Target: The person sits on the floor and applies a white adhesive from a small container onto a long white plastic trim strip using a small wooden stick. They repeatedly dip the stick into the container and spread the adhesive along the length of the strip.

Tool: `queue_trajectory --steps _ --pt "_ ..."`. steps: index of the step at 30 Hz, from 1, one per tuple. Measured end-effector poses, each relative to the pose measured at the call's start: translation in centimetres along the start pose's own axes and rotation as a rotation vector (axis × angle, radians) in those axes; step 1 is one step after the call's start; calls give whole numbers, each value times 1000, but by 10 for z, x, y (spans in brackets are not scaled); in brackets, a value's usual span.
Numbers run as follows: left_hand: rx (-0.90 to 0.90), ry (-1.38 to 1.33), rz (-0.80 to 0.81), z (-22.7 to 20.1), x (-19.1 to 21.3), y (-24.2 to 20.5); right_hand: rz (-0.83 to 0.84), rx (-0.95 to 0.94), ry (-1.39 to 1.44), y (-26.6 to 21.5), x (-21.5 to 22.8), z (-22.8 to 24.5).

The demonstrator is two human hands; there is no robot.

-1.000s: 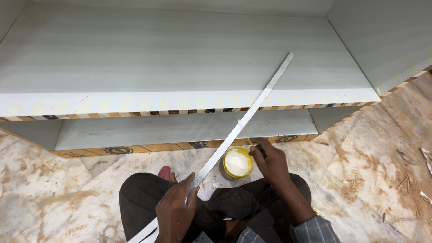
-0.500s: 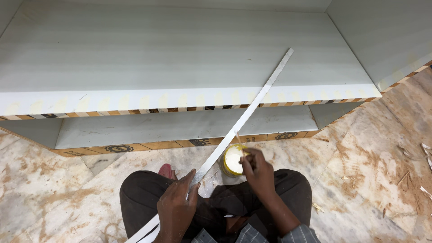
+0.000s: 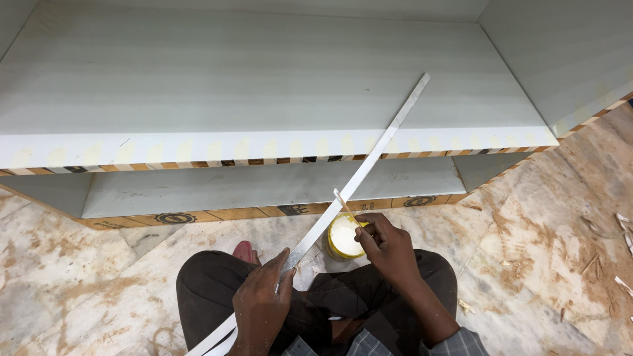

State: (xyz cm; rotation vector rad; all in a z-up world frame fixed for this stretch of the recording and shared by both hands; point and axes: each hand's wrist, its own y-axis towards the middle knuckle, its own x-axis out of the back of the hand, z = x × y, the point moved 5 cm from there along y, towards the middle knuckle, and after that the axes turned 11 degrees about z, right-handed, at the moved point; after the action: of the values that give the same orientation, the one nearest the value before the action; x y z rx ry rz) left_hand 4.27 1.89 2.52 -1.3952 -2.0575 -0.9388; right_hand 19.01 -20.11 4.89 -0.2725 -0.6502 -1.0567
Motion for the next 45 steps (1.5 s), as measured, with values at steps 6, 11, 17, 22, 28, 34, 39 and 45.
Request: queue_trajectory --steps 6,11,17,22,28,34,39,45 --pt "-36 16 -23 1 0 0 -25 -41 -195 17 24 -2" --pt "-20 -8 -17 0 1 0 141 55 -134 14 11 -2" --pt "-17 5 -10 -1 1 0 -99 -37 160 6 -6 -22" --pt "8 9 25 2 0 3 -68 12 -134 -24 -25 -21" --pt "-31 1 2 0 1 1 -58 -30 -30 -29 -5 -22" --pt "-50 -15 -32 -4 5 3 -32 61 -124 -1 -8 -3" --pt "-7 7 18 0 2 3 106 42 61 -11 -18 -7" --pt "-42 36 -11 -6 10 11 38 -208 174 -25 19 -44"
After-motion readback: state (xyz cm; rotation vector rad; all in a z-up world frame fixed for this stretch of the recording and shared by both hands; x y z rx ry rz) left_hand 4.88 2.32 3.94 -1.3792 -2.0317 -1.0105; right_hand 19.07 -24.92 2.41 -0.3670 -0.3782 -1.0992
